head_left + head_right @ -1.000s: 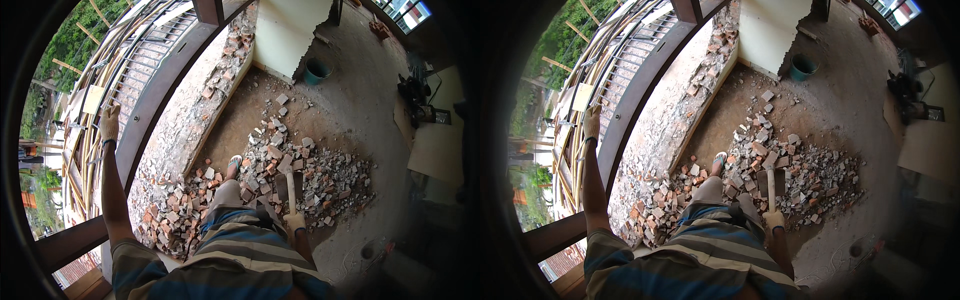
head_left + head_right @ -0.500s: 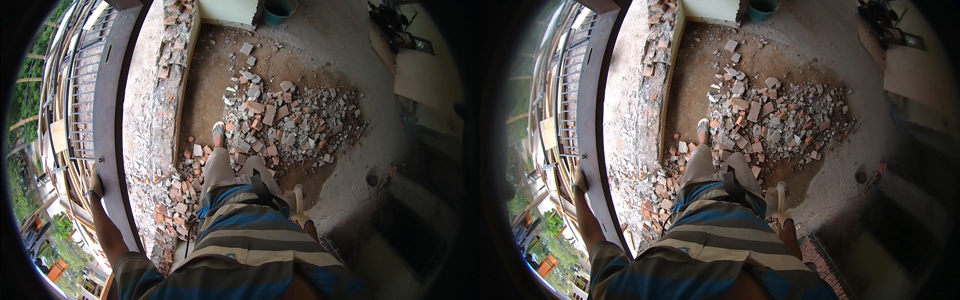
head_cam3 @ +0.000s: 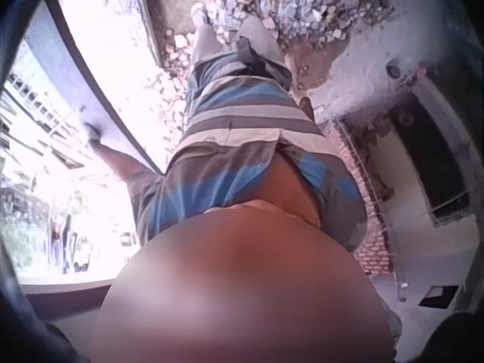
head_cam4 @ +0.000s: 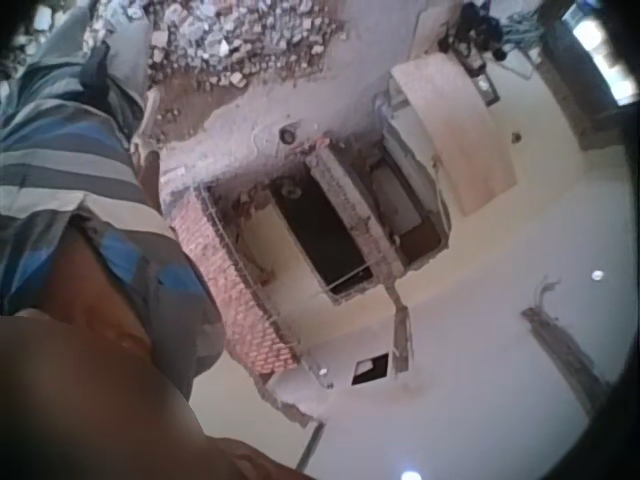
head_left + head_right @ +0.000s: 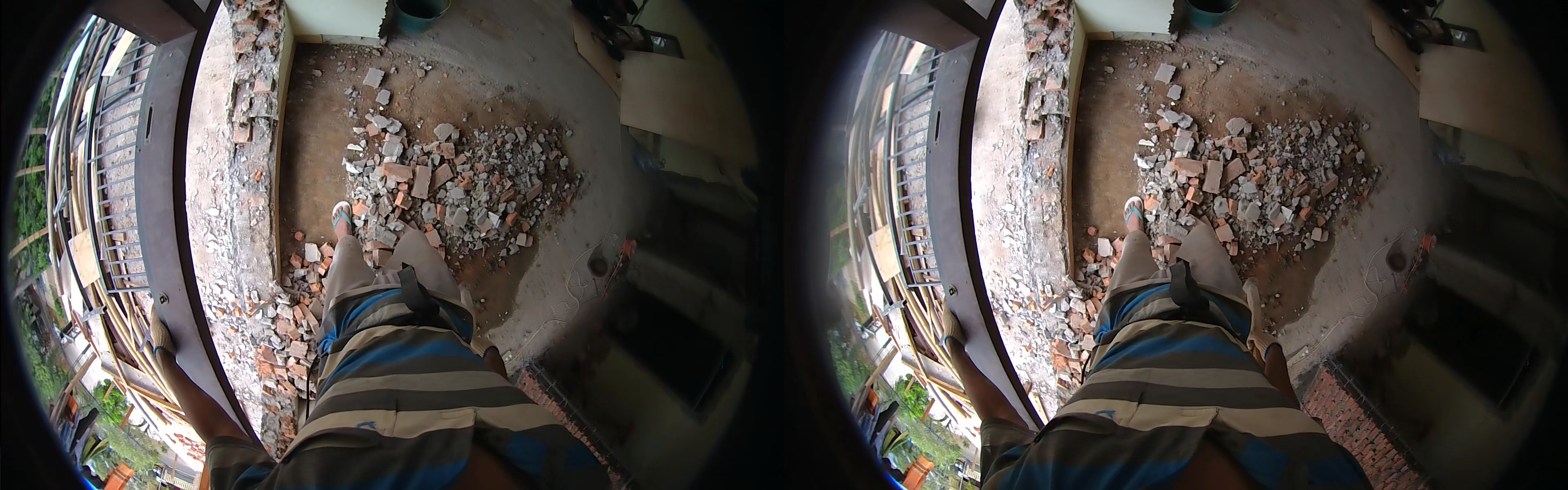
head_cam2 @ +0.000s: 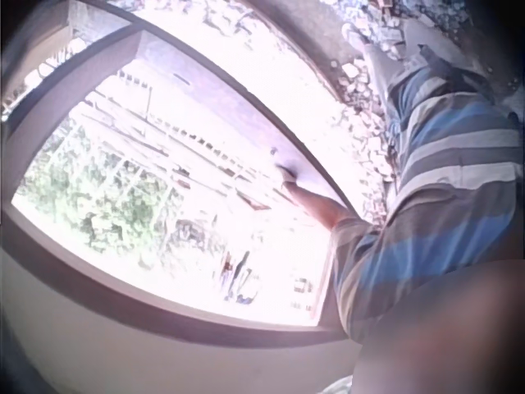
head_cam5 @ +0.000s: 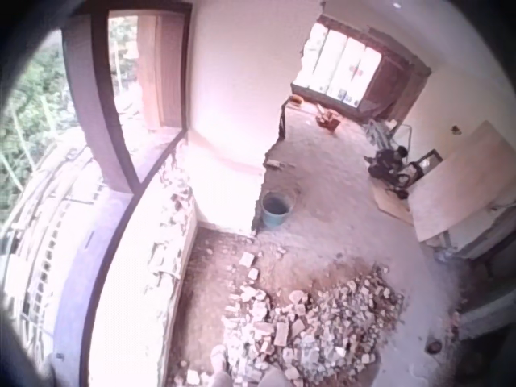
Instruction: The person uses a pickaxe to break and gather construction debris on the floor. They repeatedly strike and push rubble into a pile near a partially demolished wall.
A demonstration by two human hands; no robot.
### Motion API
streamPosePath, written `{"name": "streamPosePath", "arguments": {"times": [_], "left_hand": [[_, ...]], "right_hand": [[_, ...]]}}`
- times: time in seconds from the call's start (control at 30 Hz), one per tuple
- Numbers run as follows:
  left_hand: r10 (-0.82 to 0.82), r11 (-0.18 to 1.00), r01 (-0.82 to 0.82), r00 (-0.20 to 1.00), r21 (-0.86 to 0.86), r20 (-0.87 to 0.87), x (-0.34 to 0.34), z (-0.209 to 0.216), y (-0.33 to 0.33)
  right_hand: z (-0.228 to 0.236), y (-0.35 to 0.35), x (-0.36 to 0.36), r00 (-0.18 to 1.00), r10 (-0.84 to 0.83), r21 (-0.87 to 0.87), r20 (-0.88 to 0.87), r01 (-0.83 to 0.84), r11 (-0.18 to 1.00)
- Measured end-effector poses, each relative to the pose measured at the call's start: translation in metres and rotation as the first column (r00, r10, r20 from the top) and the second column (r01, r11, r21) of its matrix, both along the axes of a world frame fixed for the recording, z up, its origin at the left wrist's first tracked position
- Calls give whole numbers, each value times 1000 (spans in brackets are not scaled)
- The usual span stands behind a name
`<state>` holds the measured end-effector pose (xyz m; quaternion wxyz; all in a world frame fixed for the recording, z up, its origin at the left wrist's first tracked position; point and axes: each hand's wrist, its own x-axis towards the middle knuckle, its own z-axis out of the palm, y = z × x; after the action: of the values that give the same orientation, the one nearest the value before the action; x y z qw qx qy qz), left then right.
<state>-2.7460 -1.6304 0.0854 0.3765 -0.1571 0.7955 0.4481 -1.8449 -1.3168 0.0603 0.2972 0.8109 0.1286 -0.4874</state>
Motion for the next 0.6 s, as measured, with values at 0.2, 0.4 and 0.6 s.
{"name": "streamPosePath", "arguments": {"times": [0.2, 0.4, 0.6], "left_hand": [[39, 999, -40, 998, -14, -54, 12, 2, 14], [-109, 992, 96, 981, -82, -160, 19, 15, 29], [-76, 982, 44, 982, -183, -172, 24, 15, 36]], "right_hand": [[20, 62, -47, 996, 62, 119, -56, -55, 991], [27, 97, -84, 985, -7, 336, -172, 65, 940], [-6, 94, -77, 977, 114, 382, -182, -36, 924]]}}
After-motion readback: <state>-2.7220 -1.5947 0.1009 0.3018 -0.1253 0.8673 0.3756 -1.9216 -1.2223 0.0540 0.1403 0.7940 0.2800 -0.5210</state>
